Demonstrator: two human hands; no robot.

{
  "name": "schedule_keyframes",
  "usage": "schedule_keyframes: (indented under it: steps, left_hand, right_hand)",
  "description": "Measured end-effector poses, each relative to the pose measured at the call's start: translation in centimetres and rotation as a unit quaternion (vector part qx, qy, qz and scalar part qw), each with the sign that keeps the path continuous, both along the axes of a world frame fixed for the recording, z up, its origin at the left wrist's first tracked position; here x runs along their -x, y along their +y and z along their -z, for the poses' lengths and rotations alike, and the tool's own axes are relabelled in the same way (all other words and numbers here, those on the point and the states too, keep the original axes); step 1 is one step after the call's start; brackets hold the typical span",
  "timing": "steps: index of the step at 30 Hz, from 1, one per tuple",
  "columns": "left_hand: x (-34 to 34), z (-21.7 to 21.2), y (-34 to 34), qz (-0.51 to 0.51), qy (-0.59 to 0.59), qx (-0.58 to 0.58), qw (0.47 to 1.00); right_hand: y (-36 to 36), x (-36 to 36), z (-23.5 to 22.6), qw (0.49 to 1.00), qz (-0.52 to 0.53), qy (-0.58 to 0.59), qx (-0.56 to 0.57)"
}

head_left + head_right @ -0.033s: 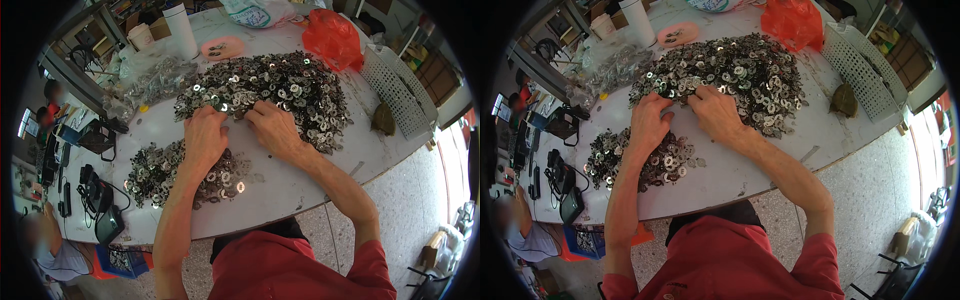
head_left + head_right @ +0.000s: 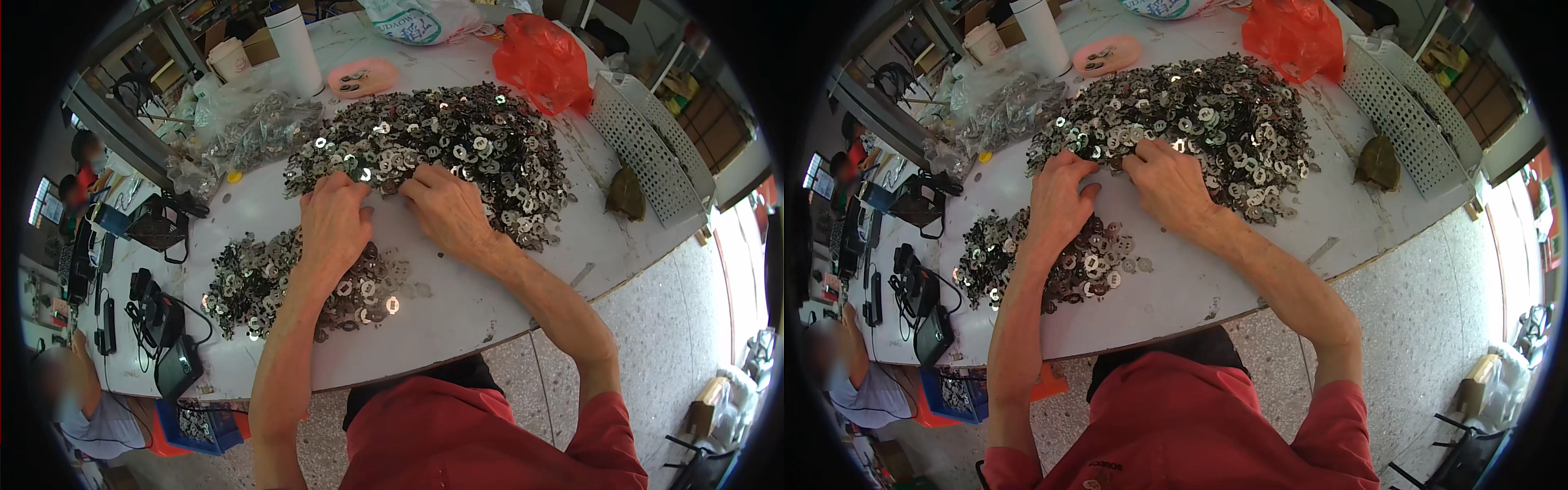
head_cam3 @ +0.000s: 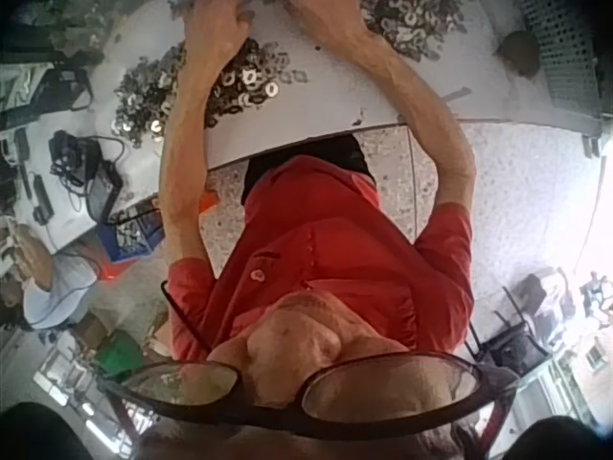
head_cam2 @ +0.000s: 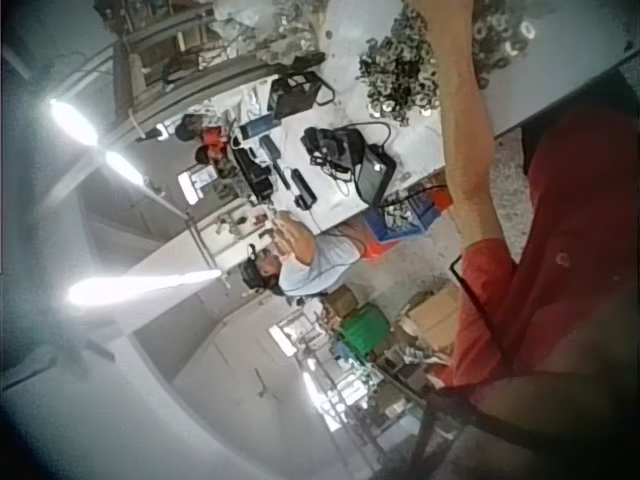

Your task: The person assembles or sorts small metal washers by hand on a workshop table.

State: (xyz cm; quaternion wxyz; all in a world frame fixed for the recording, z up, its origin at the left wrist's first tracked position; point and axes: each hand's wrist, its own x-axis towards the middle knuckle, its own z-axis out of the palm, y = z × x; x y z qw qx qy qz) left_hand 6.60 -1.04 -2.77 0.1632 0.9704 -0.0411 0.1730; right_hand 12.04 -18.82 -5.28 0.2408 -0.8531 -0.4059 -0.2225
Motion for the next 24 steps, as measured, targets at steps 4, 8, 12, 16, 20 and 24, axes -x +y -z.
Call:
schedule_keyframes:
  steps: [4,8,12,16,20,24]
  left_hand:
    - [0.3,-0.1,0.2,0.012,0.005,-0.016,1.000]
    - [0.5,-0.2,-0.1,0.033,-0.006,-0.019,0.999]
    - [-1.1,0.7,-1.3,0.077,-0.010,-0.013,0.997]
    - [-1.0,0.8,0.1,0.101,-0.005,-0.002,0.995]
    - [-1.2,1.7,1.3,0.145,-0.045,-0.020,0.988]
    - [-1.5,1.8,0.5,0.130,-0.012,0.025,0.991]
  right_hand:
    - [0.7,0.4,-0.2,0.999,0.008,-0.004,-0.040]
    - [1.5,0.4,-0.5,0.998,0.023,0.000,-0.053]
    - [1.0,-0.8,1.4,0.998,0.048,-0.036,-0.023]
    - [3.0,-1.5,2.1,0.996,0.066,-0.043,-0.033]
    - [4.8,-1.6,2.6,0.989,0.063,-0.025,-0.131]
    - [2.9,-1.0,1.4,0.991,0.050,0.025,-0.122]
